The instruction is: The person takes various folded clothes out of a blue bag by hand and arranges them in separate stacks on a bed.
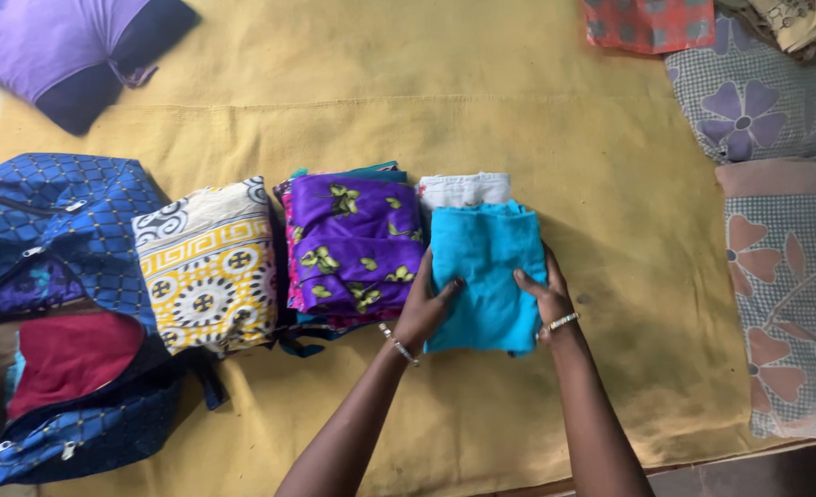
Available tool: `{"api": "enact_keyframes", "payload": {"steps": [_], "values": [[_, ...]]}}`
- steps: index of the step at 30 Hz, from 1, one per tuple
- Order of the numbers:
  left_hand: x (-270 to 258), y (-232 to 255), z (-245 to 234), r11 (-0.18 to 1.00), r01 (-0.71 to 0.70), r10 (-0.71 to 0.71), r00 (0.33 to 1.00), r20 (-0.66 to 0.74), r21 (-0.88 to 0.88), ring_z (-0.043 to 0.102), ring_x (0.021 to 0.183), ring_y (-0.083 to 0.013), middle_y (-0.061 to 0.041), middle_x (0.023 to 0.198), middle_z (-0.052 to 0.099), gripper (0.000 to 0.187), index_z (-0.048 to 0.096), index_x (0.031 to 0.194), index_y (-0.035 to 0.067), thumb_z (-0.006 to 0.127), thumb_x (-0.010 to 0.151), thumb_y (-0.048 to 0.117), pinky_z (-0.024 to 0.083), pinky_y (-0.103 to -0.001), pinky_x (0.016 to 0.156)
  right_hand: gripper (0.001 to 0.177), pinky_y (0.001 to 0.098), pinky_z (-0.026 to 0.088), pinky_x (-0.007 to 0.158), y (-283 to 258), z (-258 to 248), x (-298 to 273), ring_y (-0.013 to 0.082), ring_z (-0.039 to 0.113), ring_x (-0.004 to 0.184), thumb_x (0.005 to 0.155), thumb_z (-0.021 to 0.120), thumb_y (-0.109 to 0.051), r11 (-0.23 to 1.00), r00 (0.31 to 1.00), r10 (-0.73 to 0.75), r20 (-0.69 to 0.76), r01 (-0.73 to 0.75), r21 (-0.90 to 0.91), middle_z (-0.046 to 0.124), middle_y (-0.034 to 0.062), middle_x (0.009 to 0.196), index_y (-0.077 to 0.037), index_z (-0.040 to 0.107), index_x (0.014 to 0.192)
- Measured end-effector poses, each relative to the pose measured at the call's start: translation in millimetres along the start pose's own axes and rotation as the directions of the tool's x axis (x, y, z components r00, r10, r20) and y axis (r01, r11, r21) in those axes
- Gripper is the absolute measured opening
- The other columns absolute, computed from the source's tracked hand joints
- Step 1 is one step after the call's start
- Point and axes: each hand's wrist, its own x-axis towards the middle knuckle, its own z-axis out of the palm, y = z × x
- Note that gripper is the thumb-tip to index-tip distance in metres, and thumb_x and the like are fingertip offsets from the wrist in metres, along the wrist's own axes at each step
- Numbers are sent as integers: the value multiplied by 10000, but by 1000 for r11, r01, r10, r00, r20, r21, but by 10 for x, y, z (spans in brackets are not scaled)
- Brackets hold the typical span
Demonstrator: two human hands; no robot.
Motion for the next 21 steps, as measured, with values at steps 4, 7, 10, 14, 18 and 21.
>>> {"api": "enact_keyframes", "payload": {"steps": [4, 7, 10, 14, 18, 21], "values": [[335, -242, 225, 979, -183, 198, 960, -199, 91, 441, 1487, -280, -213, 1608, 458, 740, 326, 1598, 25, 661, 938, 56, 354, -350, 1200, 702, 379, 480, 1073, 81, -144, 515, 210, 602, 1254, 869, 708, -42, 998, 998, -59, 24, 59, 20, 628, 58, 1385, -101, 462, 1524], [400, -188, 289, 880, -334, 421, 877, -231, 338, 392, 1548, -362, -262, 1677, 360, 776, 235, 1656, 58, 607, 978, -15, 341, -401, 1232, 698, 371, 476, 1078, 319, -224, 944, 206, 591, 1253, 892, 720, -43, 989, 988, -138, 63, 140, -36, 614, 74, 1389, -73, 445, 1533], [304, -57, 345, 798, -163, 315, 934, -170, 580, 286, 1457, -502, -326, 1636, 146, 931, 153, 1635, 125, 697, 888, 4, 435, -468, 1081, 723, 360, 449, 1102, 664, -245, 1259, 199, 558, 1294, 895, 724, -29, 949, 961, -255, 108, 270, -162, 564, 89, 1439, -50, 394, 1537], [246, 42, 341, 770, 69, -29, 997, -74, 634, 477, 1328, -475, -258, 1734, -7, 951, 148, 1630, 249, 643, 849, 26, 523, -500, 980, 719, 391, 407, 1153, 743, -163, 1262, 271, 496, 1387, 924, 695, 9, 842, 904, -406, 135, 427, -330, 496, 154, 1520, -40, 367, 1563], [348, -154, 390, 611, -111, 166, 986, 10, 784, 221, 1474, -534, -223, 1703, 50, 928, 301, 1595, 230, 676, 788, -33, 390, -550, 1104, 777, 455, 395, 1173, 385, 170, 940, 359, 467, 1394, 887, 727, -35, 296, 784, -590, 195, 434, -851, 463, 168, 1528, -144, 375, 1572], [522, -436, 393, 371, -245, 339, 934, 115, 896, 82, 1540, -545, -205, 1716, 78, 713, 466, 1493, 151, 662, 827, -15, 227, -595, 1231, 752, 500, 321, 1223, 206, 341, 805, 365, 378, 1460, 871, 727, -71, -77, 734, -498, 462, 493, -867, 405, 114, 1584, -267, 421, 1529]]}}
